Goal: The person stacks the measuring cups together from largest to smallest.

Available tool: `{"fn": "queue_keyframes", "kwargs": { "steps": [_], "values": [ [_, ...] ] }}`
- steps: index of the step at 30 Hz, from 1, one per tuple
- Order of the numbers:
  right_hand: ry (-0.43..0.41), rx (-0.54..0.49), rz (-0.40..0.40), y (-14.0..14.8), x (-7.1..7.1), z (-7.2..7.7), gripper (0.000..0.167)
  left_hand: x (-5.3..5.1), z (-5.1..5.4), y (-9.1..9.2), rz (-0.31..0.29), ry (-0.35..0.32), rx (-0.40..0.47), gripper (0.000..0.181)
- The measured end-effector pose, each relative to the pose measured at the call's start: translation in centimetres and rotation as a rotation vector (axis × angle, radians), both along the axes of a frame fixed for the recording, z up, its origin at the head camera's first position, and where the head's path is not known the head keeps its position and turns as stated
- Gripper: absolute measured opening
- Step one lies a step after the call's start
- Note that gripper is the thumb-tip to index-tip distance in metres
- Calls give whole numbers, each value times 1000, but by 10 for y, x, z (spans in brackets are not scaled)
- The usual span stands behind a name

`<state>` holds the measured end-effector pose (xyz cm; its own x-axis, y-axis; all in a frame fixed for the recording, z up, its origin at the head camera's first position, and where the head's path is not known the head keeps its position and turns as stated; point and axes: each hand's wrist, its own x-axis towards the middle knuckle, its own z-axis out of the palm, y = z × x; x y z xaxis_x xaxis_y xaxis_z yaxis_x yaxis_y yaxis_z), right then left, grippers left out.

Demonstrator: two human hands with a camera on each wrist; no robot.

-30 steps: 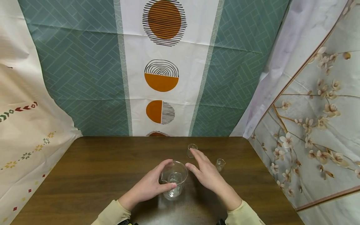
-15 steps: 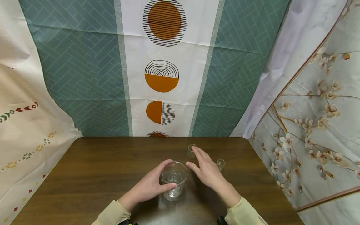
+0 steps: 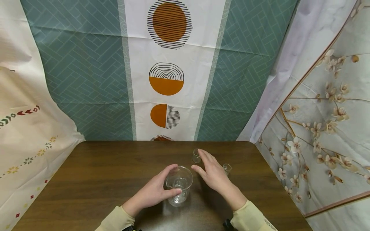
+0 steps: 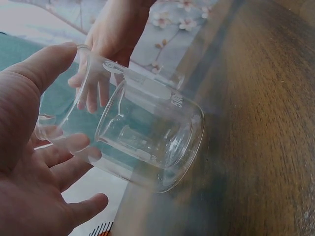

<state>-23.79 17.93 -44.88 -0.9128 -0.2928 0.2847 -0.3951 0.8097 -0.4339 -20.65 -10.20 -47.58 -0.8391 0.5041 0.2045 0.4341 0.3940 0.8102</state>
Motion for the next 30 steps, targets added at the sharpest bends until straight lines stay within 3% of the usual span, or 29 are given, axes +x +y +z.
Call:
{"fn": "queue_keyframes", "kwargs": {
  "steps": [16, 23, 30],
  "values": [
    [50, 90, -24, -2, -10, -3, 85, 0, 0, 0, -1, 8, 3, 84],
    [68, 132, -19, -1, -16, -5, 85, -3, -8, -2, -33, 119, 38, 81],
    [80, 149, -15, -1, -19, -6, 85, -1, -1, 0, 8, 28, 0, 82]
  ]
}}
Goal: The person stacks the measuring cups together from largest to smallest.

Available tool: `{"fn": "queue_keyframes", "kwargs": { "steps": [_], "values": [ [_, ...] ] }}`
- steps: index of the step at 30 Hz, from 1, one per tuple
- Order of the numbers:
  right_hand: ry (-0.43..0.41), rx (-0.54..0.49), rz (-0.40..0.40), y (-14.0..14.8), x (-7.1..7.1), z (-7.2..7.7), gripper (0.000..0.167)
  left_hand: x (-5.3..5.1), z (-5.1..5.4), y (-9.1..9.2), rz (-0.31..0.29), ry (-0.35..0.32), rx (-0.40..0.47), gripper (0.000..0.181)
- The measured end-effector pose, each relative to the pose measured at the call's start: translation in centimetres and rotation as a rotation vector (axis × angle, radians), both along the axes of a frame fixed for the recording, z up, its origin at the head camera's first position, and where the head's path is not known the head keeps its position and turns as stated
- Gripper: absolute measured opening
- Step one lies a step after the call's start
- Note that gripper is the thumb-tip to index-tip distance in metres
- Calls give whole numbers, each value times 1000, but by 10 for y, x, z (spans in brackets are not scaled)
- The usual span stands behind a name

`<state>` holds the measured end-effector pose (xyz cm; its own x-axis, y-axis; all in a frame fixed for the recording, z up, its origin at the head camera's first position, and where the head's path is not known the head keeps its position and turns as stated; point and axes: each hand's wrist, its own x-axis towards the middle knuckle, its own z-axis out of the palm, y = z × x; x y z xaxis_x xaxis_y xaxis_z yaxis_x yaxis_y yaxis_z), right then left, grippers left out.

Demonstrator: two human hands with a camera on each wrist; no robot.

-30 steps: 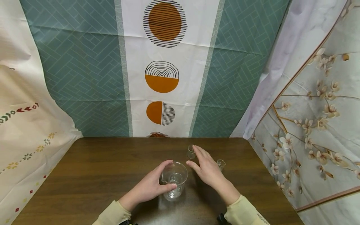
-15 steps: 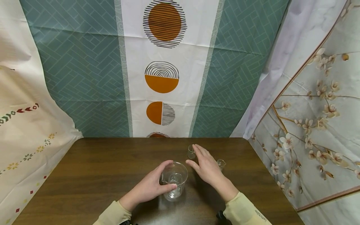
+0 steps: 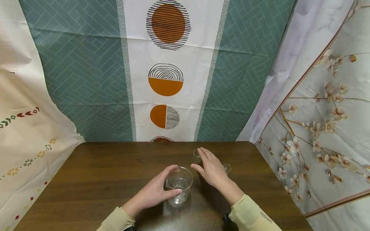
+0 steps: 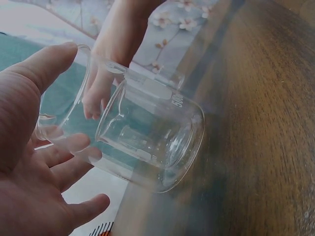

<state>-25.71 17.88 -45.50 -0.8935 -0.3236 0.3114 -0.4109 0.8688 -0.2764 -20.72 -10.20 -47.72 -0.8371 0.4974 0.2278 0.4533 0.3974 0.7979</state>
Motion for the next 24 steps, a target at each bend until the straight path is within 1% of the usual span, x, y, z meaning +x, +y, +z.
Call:
{"fn": "queue_keyframes", "kwargs": {
  "steps": [8, 17, 24],
  "values": [
    [1, 28, -10, -2, -6, -1, 85, 0, 0, 0, 8, -24, -12, 83],
    [2, 38, -38, -2, -11, -4, 84, -1, -1, 0, 5, -3, -7, 83],
    [-13, 38, -53, -2, -17, -7, 85, 0, 0, 0, 5, 1, -7, 83]
  ]
}}
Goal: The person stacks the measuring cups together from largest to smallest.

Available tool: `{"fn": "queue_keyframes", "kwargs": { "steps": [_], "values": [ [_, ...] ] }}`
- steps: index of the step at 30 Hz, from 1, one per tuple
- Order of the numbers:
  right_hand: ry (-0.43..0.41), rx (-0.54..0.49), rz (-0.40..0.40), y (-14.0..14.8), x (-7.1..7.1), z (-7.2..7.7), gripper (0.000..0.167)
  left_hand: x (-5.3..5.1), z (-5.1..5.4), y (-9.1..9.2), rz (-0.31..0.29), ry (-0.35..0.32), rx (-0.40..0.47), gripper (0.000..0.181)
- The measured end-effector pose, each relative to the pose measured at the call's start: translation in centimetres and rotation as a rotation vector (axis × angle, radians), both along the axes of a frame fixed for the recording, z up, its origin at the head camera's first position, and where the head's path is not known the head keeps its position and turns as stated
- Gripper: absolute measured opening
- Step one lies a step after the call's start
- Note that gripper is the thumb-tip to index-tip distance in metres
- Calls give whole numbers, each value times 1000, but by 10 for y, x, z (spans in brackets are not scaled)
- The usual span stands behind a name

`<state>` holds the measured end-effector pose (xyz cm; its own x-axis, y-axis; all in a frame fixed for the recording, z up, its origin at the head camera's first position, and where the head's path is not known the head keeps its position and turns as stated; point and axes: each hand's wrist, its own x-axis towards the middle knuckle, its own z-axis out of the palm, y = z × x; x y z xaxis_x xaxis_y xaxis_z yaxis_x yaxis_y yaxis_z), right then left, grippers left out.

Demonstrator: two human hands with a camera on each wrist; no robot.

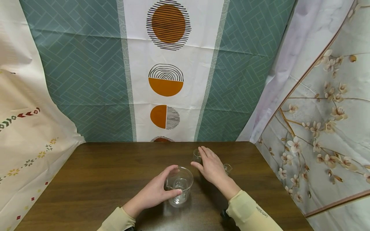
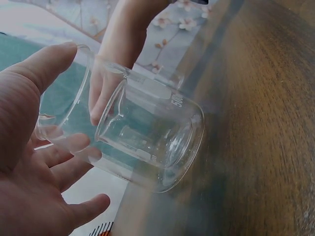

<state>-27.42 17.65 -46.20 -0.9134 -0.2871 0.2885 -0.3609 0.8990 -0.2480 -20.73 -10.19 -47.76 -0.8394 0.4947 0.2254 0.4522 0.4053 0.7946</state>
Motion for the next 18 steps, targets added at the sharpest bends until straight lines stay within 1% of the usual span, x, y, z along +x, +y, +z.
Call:
{"fn": "queue_keyframes", "kwargs": {
  "steps": [7, 18],
  "values": [
    [-2, 16, -13, -1, -3, -1, 84, 0, -1, 0, -4, -7, 2, 84],
    [-21, 41, -31, -3, -9, 2, 86, -1, -3, 0, -5, 9, 7, 84]
  ]
}}
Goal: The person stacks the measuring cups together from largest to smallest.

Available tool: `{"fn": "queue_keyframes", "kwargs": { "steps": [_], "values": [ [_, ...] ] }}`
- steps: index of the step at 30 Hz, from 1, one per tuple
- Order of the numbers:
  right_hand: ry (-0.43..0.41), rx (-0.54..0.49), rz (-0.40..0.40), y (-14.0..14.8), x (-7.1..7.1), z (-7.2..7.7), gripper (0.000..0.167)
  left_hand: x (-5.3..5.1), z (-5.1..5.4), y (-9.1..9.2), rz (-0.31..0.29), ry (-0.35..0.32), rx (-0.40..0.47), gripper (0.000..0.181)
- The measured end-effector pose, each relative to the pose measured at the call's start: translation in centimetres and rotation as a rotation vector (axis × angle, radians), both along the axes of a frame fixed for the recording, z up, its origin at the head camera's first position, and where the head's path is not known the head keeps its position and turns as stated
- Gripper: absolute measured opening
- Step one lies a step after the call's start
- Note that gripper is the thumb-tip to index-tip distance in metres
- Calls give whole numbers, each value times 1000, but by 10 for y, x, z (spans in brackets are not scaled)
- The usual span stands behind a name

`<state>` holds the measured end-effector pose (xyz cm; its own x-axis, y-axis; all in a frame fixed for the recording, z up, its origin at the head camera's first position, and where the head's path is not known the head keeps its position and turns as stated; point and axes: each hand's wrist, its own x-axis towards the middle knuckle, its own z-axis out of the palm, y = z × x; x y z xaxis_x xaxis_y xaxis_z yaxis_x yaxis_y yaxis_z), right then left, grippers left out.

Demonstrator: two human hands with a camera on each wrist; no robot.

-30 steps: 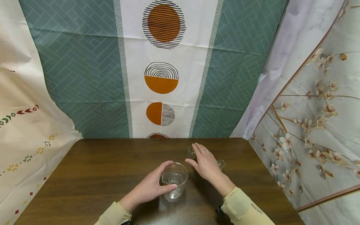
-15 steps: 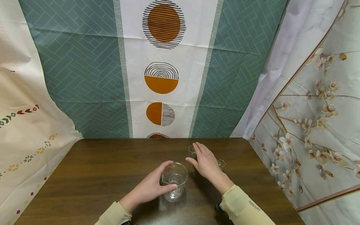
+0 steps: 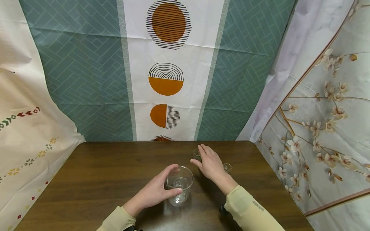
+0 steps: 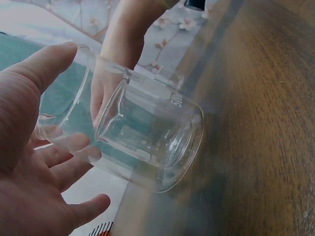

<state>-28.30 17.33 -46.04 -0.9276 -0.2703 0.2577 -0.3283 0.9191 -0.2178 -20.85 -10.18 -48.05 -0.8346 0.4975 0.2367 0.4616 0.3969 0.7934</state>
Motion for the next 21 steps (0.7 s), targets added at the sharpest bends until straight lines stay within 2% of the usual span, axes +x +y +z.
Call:
{"fn": "queue_keyframes", "kwargs": {
  "steps": [21],
  "values": [
    [-29, -6, -47, -4, -20, -8, 85, -1, 0, 0, 0, 0, -7, 85]
  ]
}}
